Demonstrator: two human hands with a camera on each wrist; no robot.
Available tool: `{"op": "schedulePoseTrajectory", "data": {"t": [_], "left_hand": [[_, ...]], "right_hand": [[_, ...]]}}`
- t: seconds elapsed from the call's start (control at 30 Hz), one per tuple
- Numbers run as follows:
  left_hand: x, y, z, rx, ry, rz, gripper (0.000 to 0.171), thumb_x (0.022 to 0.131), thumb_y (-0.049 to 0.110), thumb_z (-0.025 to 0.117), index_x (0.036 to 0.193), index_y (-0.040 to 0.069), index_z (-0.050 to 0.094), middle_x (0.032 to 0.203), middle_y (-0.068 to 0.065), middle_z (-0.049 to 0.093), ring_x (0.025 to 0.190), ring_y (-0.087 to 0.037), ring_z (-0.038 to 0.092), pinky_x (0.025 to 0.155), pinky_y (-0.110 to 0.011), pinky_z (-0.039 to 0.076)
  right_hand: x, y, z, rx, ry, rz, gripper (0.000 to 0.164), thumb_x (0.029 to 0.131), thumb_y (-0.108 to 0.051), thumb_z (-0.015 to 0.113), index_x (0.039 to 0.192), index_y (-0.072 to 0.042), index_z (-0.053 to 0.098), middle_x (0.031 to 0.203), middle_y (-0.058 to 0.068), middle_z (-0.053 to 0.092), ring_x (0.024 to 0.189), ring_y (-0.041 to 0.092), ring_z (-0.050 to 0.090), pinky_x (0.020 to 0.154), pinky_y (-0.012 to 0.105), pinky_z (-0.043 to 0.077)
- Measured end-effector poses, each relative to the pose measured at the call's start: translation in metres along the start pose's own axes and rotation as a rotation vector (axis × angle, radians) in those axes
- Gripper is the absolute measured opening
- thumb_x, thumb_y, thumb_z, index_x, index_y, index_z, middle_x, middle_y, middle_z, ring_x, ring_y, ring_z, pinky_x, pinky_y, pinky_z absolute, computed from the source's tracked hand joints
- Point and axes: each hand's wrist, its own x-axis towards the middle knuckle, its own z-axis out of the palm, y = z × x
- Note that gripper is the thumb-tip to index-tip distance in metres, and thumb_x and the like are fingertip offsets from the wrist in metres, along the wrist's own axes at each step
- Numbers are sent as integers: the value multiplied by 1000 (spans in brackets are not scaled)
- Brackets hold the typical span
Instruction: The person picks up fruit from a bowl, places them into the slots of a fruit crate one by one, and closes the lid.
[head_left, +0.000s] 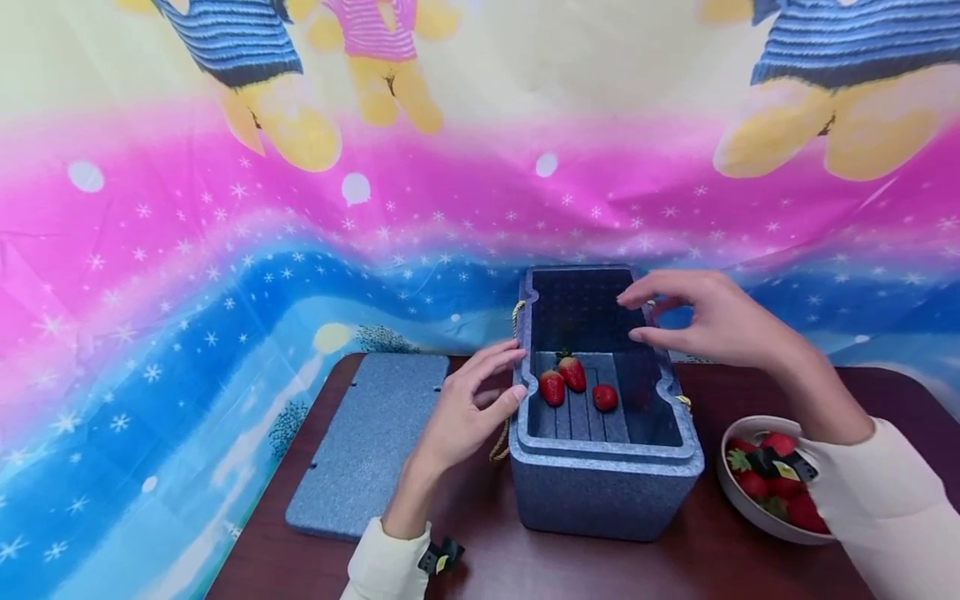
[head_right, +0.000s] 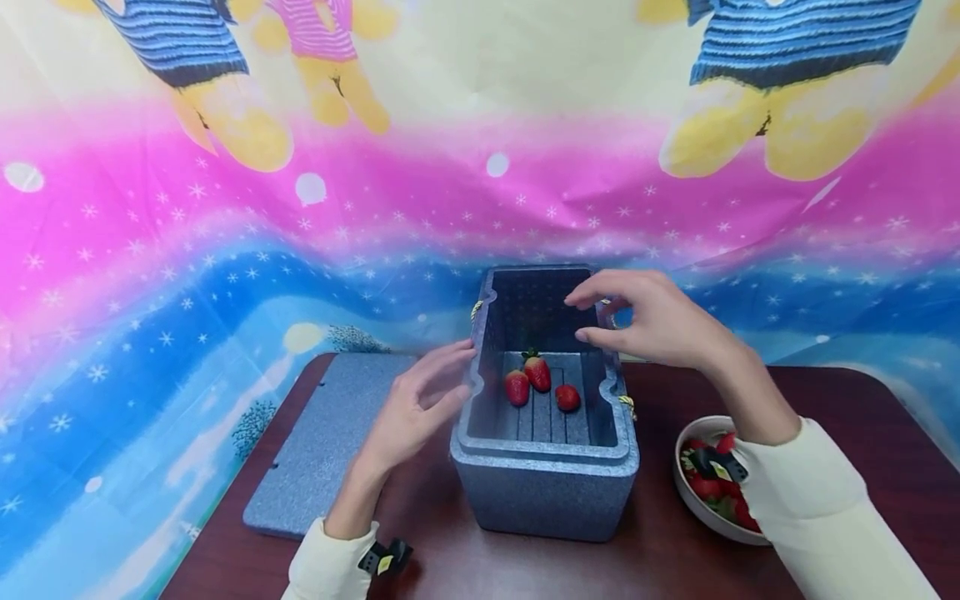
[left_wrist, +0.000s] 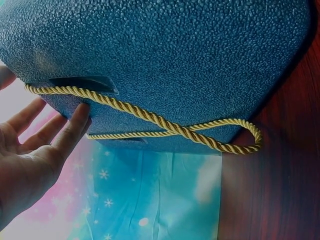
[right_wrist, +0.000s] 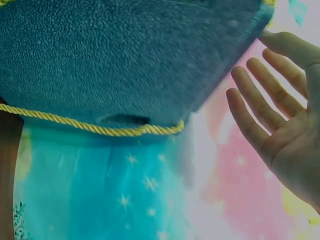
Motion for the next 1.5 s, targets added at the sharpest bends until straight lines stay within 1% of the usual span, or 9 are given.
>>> {"op": "schedulePoseTrajectory", "data": {"t": [0.13, 0.37, 0.57, 0.73, 1.03, 1.13, 1.23, 1.37, 1.5], "left_hand": [[0, -1, 0, 3, 4, 9, 46, 105, 28, 70, 151, 25, 63, 164, 9, 49, 147, -18, 56, 109, -50, 58], [0, -1, -1, -3, 13, 11, 45, 105, 25, 70, 150, 24, 64, 164, 9, 50, 146, -16, 56, 108, -41, 59], [0, -3, 0, -9, 17, 27, 45, 106, 25, 69, 150, 23, 63, 165, 6, 49, 146, -19, 57, 108, -41, 59], [0, -2, -1, -10, 21, 21, 45, 105, 24, 70, 150, 23, 63, 165, 7, 49, 145, -17, 58, 107, -37, 59], [-2, -1, -1, -9, 25, 22, 45, 105, 25, 70, 150, 24, 64, 164, 7, 50, 145, -18, 58, 108, -50, 59], [-2, -1, -1, -10, 23, 25, 45, 105, 25, 70, 150, 24, 64, 164, 7, 50, 144, -18, 58, 108, -51, 59], [-1, -2, 0, -10, 26, 33, 45, 105, 24, 70, 149, 24, 64, 164, 6, 50, 144, -19, 58, 107, -51, 59], [-1, -2, 2, -8, 21, 38, 45, 105, 24, 70, 150, 23, 64, 165, 4, 50, 145, -21, 58, 107, -50, 59], [0, -1, 3, -8, 18, 34, 45, 105, 25, 70, 150, 23, 64, 165, 4, 50, 145, -21, 58, 107, -52, 59]], "right_hand": [[-22, 2, -7, 1, 76, 42, 51, 83, -8, 93, 127, -27, 77, 125, -7, 76, 99, -3, 69, 75, 13, 58], [-61, 18, -4, -22, 118, 99, 59, 78, -7, 96, 129, -30, 76, 127, -5, 75, 98, -12, 67, 87, 0, 48], [-91, 27, -2, -44, 104, 209, 55, 80, -13, 96, 128, -34, 76, 125, -5, 75, 103, -19, 61, 81, 3, 49], [-111, 39, 1, -117, 75, 212, 54, 80, -22, 97, 127, -36, 75, 123, -6, 77, 118, -28, 42, 85, 6, 45], [-146, 59, 12, -154, 68, 234, 54, 76, -18, 98, 122, -37, 76, 118, -4, 78, 117, -33, 37, 84, 2, 40], [-157, 63, 16, -148, 72, 239, 54, 74, -18, 99, 119, -37, 76, 115, -9, 78, 113, -31, 42, 81, 0, 40], [-165, 67, 22, -122, 65, 223, 57, 72, -13, 100, 118, -37, 76, 111, -17, 76, 104, -22, 57, 80, 0, 44], [-174, 72, 30, -88, 18, 218, 56, 72, -9, 99, 117, -33, 75, 107, -16, 77, 93, -10, 69, 73, 10, 54], [-182, 77, 39, -72, -42, 225, 51, 74, -11, 98, 117, -28, 75, 104, -13, 76, 91, -8, 68, 66, 19, 58]]}}
